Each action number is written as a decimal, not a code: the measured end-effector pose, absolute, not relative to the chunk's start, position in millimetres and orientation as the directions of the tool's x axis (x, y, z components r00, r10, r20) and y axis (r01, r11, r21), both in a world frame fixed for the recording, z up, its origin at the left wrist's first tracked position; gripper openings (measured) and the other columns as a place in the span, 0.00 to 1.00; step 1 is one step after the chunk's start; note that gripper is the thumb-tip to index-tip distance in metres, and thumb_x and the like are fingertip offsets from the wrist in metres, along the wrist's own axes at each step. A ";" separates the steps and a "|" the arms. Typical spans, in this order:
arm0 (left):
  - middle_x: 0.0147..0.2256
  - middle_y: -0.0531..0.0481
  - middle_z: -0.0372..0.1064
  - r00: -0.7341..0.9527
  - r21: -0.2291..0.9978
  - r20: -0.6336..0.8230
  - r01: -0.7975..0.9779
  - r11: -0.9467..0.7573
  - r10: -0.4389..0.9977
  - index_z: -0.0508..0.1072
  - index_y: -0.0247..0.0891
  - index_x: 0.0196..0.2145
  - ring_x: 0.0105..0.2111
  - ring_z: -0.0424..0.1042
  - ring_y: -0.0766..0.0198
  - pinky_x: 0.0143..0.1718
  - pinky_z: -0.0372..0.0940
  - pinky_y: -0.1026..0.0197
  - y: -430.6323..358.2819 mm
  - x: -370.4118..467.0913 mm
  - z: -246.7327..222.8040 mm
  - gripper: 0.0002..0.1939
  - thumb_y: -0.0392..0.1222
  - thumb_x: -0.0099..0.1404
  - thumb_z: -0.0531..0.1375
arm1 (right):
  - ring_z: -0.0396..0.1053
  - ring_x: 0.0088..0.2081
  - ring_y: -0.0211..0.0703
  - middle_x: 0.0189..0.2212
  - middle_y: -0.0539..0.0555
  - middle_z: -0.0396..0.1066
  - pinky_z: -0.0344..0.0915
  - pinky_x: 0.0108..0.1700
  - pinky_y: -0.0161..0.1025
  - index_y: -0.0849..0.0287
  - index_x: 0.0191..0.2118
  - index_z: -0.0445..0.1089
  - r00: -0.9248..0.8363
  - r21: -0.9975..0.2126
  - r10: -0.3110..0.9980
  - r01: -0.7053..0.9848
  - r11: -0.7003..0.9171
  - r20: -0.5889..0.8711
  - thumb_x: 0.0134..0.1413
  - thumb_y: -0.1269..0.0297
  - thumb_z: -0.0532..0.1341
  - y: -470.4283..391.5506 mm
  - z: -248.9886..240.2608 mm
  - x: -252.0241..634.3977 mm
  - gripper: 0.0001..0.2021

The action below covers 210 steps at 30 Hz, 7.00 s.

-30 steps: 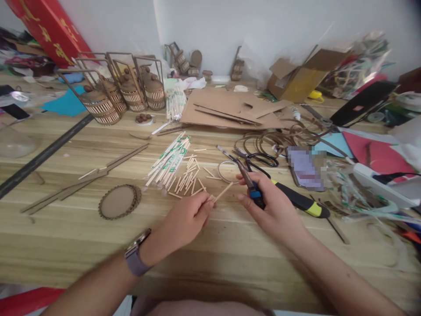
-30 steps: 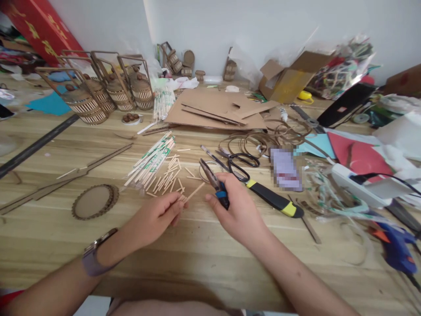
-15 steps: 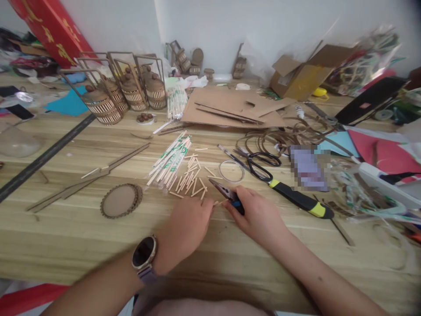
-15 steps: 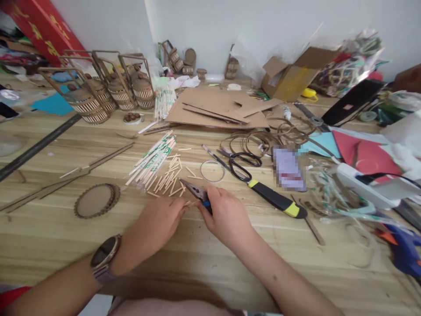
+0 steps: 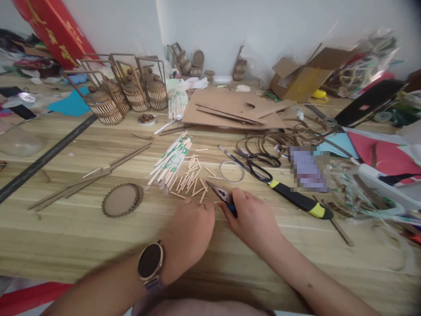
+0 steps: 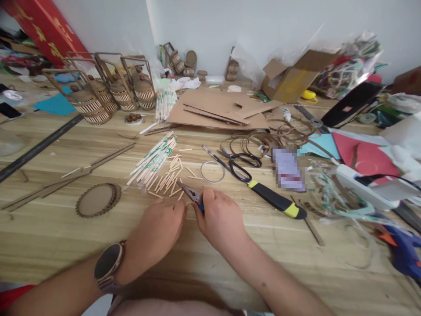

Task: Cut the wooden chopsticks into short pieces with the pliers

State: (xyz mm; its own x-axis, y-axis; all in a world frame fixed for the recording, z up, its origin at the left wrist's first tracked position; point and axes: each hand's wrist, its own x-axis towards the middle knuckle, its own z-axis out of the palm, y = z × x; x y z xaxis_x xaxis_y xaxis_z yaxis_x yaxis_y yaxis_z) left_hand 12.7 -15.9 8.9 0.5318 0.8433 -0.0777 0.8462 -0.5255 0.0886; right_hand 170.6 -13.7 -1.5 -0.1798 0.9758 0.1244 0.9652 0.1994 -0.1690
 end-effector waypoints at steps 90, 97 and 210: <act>0.31 0.44 0.70 0.249 0.076 0.116 0.963 -0.259 0.961 0.65 0.36 0.34 0.34 0.70 0.54 0.32 0.60 0.58 39.9 -29.1 27.3 0.10 0.46 0.68 0.52 | 0.53 0.22 0.36 0.19 0.43 0.54 0.51 0.23 0.33 0.54 0.27 0.57 0.004 -0.888 0.921 0.265 -0.376 -0.389 0.47 0.44 0.61 -8.3 -1.9 203.2 0.19; 0.36 0.35 0.73 0.154 -0.073 0.036 0.986 -0.151 0.987 0.69 0.30 0.40 0.38 0.74 0.52 0.34 0.63 0.59 72.3 -40.1 5.6 0.10 0.31 0.67 0.48 | 0.54 0.22 0.36 0.18 0.44 0.57 0.50 0.25 0.34 0.55 0.25 0.57 -0.094 -0.910 0.910 0.146 -0.389 -0.404 0.45 0.46 0.63 -2.4 4.0 211.1 0.19; 0.27 0.55 0.70 -0.181 0.881 -0.211 -0.461 0.107 0.961 0.67 0.33 0.27 0.19 0.62 0.78 0.19 0.60 0.77 48.5 -23.9 14.9 0.06 0.32 0.57 0.63 | 0.70 0.27 0.51 0.27 0.58 0.76 0.60 0.30 0.45 0.51 0.30 0.75 0.076 -0.573 0.983 0.804 -0.159 -0.166 0.47 0.54 0.64 -55.0 39.2 303.8 0.08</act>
State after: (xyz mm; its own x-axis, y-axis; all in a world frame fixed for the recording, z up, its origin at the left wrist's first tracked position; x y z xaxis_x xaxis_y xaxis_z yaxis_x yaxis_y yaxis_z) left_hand -23.9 48.5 14.9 -0.1809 0.9606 -0.2111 -0.4610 0.1068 0.8810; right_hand 303.8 -55.0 39.2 0.0764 0.9831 -0.1663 0.8042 -0.1594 -0.5725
